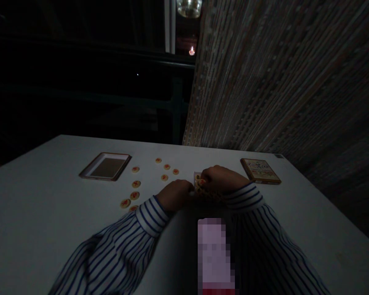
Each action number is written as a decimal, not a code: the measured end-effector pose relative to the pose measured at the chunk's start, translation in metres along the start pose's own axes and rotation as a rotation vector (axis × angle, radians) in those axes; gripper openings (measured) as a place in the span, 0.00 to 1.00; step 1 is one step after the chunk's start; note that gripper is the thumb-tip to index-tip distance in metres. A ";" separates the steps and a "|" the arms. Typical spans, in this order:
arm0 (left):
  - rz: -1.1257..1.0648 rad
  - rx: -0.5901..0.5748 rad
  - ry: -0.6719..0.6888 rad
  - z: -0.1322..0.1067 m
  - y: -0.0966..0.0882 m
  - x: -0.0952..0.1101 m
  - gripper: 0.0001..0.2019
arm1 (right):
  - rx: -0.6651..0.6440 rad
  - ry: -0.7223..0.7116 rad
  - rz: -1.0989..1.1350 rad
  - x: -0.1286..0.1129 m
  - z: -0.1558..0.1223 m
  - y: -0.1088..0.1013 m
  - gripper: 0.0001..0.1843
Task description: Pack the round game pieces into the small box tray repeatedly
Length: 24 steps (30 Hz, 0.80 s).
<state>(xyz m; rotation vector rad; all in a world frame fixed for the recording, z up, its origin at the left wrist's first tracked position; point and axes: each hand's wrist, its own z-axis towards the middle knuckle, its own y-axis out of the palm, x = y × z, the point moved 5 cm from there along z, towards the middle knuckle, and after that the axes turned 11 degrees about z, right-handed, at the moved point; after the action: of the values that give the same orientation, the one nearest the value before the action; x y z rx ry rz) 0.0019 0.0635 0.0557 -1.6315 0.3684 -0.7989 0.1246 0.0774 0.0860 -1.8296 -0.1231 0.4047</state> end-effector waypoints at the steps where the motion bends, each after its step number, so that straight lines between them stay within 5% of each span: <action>1: 0.017 -0.002 0.007 0.000 0.000 0.001 0.10 | -0.012 0.002 -0.005 0.000 0.002 0.002 0.14; 24: 0.111 0.016 -0.006 0.001 0.005 0.005 0.12 | -0.059 0.008 -0.023 0.002 0.011 0.018 0.16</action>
<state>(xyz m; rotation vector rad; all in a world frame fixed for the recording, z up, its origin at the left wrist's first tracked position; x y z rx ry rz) 0.0071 0.0603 0.0528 -1.5841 0.4433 -0.7115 0.1205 0.0825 0.0658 -1.8858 -0.1523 0.3813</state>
